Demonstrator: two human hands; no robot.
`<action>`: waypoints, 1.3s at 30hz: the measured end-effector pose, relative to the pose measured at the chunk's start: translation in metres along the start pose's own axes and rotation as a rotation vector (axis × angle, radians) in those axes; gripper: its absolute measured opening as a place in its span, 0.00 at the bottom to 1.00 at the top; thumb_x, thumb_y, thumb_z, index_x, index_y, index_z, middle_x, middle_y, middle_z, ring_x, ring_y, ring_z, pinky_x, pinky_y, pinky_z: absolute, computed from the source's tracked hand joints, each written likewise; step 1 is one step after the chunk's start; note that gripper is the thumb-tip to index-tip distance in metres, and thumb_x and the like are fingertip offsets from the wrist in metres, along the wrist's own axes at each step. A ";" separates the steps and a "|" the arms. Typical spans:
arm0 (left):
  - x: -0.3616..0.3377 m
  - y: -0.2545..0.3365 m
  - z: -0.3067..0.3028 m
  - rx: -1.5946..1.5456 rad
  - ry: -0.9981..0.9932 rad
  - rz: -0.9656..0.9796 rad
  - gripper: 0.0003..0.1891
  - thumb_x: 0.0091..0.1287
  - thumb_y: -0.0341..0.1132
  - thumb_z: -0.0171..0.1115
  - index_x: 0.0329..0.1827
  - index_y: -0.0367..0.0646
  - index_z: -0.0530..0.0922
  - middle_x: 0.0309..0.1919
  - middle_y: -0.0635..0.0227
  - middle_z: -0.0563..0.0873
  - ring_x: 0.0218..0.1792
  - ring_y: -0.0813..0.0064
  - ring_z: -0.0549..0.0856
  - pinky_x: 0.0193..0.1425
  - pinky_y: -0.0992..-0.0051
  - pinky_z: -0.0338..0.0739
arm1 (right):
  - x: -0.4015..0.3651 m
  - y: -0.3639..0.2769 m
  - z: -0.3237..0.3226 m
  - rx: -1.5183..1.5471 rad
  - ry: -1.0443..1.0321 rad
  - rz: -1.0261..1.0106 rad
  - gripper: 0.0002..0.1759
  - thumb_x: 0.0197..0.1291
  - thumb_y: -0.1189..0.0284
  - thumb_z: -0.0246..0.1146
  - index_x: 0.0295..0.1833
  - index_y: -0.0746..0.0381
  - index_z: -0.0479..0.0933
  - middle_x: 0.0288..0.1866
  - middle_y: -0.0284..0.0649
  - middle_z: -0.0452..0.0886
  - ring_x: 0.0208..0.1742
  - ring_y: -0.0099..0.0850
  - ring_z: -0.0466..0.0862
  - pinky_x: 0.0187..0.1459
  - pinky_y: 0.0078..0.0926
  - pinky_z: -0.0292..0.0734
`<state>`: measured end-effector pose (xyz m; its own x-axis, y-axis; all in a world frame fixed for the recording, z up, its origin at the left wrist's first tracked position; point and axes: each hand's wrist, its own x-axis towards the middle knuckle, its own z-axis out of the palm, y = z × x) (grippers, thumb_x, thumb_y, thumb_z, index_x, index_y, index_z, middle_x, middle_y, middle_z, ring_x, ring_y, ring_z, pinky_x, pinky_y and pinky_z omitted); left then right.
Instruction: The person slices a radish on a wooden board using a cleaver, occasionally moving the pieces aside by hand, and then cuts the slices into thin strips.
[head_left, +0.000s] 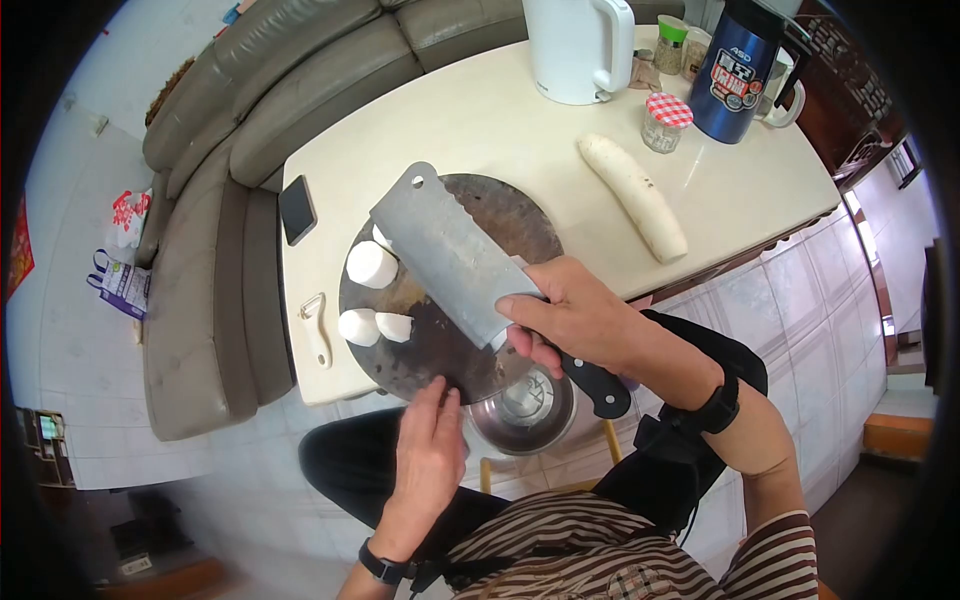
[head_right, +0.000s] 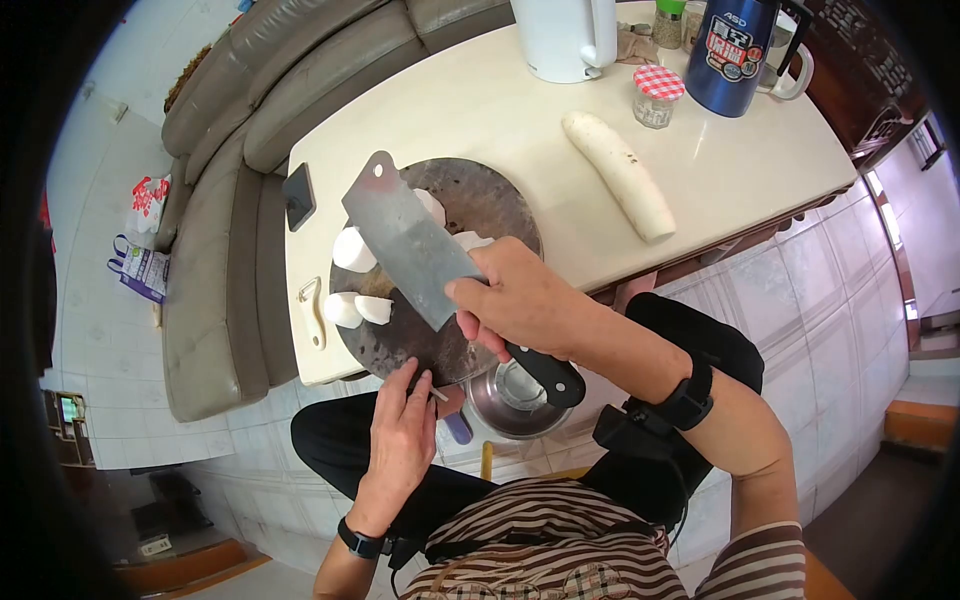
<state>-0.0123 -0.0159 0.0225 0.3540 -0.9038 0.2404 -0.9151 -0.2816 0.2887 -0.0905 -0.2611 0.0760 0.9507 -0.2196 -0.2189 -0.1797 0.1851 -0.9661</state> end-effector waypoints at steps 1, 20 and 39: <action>0.001 -0.002 0.002 0.038 0.014 -0.021 0.19 0.56 0.18 0.63 0.53 0.24 0.81 0.55 0.43 0.82 0.54 0.45 0.82 0.60 0.57 0.78 | 0.000 0.001 0.000 0.000 0.000 -0.001 0.14 0.66 0.72 0.54 0.30 0.71 0.75 0.21 0.40 0.78 0.14 0.24 0.75 0.19 0.24 0.72; 0.064 0.003 0.011 -0.052 -0.013 0.114 0.21 0.59 0.21 0.67 0.57 0.33 0.80 0.54 0.50 0.82 0.53 0.49 0.82 0.57 0.59 0.79 | -0.007 -0.003 -0.013 0.019 0.121 -0.018 0.16 0.68 0.70 0.55 0.28 0.69 0.73 0.19 0.37 0.76 0.15 0.23 0.74 0.20 0.23 0.69; 0.047 -0.036 0.004 -0.015 0.023 0.248 0.19 0.52 0.25 0.65 0.49 0.34 0.84 0.54 0.54 0.82 0.54 0.53 0.82 0.57 0.59 0.77 | -0.028 0.019 -0.004 -0.792 0.052 -0.275 0.08 0.61 0.75 0.61 0.32 0.66 0.71 0.22 0.53 0.77 0.24 0.51 0.80 0.29 0.42 0.75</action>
<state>0.0364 -0.0492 0.0193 0.1231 -0.9372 0.3265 -0.9717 -0.0469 0.2316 -0.1214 -0.2553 0.0631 0.9772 -0.2061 0.0508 -0.0863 -0.6044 -0.7920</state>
